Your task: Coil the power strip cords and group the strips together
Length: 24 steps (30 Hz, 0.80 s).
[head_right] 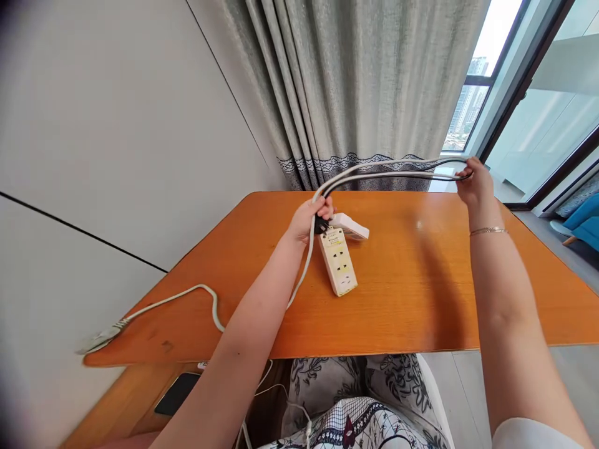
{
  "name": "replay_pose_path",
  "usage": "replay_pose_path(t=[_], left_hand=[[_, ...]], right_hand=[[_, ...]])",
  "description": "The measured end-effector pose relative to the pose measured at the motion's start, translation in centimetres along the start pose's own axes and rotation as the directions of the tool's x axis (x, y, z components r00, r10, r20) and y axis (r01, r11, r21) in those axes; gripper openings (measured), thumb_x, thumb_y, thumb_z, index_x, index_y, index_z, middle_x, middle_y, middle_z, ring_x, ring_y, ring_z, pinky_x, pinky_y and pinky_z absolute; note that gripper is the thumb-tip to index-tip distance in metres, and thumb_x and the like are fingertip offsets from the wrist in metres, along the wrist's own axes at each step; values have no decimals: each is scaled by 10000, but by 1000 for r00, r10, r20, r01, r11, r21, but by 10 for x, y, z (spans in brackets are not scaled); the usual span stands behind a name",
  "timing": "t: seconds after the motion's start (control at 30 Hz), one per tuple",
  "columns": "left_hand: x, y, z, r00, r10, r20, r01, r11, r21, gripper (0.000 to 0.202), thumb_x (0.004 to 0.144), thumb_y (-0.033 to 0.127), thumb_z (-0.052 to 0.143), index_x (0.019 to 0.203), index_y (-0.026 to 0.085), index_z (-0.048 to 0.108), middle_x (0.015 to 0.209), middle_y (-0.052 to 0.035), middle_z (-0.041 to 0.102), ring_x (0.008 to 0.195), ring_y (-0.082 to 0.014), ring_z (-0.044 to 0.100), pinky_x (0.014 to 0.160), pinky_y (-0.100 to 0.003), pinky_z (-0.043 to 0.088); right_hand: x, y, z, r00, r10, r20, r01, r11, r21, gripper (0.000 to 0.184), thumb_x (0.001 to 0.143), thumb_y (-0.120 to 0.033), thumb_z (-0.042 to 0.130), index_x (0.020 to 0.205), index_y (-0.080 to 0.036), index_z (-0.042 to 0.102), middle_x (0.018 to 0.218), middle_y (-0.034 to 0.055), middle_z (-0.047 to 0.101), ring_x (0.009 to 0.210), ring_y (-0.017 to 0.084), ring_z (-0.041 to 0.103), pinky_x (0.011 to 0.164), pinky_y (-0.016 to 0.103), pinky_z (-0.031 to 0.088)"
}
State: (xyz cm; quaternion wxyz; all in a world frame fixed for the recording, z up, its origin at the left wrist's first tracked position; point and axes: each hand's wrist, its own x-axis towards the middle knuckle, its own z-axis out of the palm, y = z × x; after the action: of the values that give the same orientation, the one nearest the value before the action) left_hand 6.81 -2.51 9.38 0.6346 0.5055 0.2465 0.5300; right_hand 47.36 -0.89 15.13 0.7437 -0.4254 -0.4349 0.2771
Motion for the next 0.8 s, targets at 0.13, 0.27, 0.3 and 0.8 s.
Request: replay_pose_path(t=[0.13, 0.27, 0.3, 0.8], left_hand=[[10, 25, 13, 981, 107, -159, -143, 962, -232, 314, 922, 342, 716, 706, 181, 555, 490, 111, 309, 447, -37, 403, 755, -168, 528], [16, 39, 16, 954, 93, -284, -199, 907, -372, 332, 978, 330, 644, 703, 193, 516, 482, 113, 284, 416, -34, 375, 700, -144, 523], [17, 42, 15, 947, 72, -312, -197, 899, -392, 334, 985, 337, 632, 707, 195, 515, 479, 114, 284, 407, -34, 374, 684, -145, 524], [24, 47, -5, 756, 97, -648, -332, 909, -251, 334, 1014, 303, 573, 706, 191, 509, 474, 93, 360, 400, -40, 396, 478, -135, 400]], right_hand=[[-44, 45, 21, 984, 154, -87, -154, 988, 12, 327, 764, -229, 718, 862, -275, 410, 517, -152, 417, 471, 78, 536, 541, 190, 487], [-81, 66, 49, 996, 90, -1, -90, 992, -89, 313, 734, -372, 730, 894, -273, 480, 604, -119, 539, 542, 89, 582, 644, 261, 554], [-87, 69, 54, 997, 69, 46, -62, 989, -134, 307, 729, -401, 733, 891, -268, 509, 634, -97, 578, 588, 107, 620, 673, 283, 562], [-123, 39, 75, 707, -94, 701, 675, 388, -628, 324, 992, -416, 510, 1027, -219, 765, 804, 72, 695, 727, 200, 639, 658, 300, 419]])
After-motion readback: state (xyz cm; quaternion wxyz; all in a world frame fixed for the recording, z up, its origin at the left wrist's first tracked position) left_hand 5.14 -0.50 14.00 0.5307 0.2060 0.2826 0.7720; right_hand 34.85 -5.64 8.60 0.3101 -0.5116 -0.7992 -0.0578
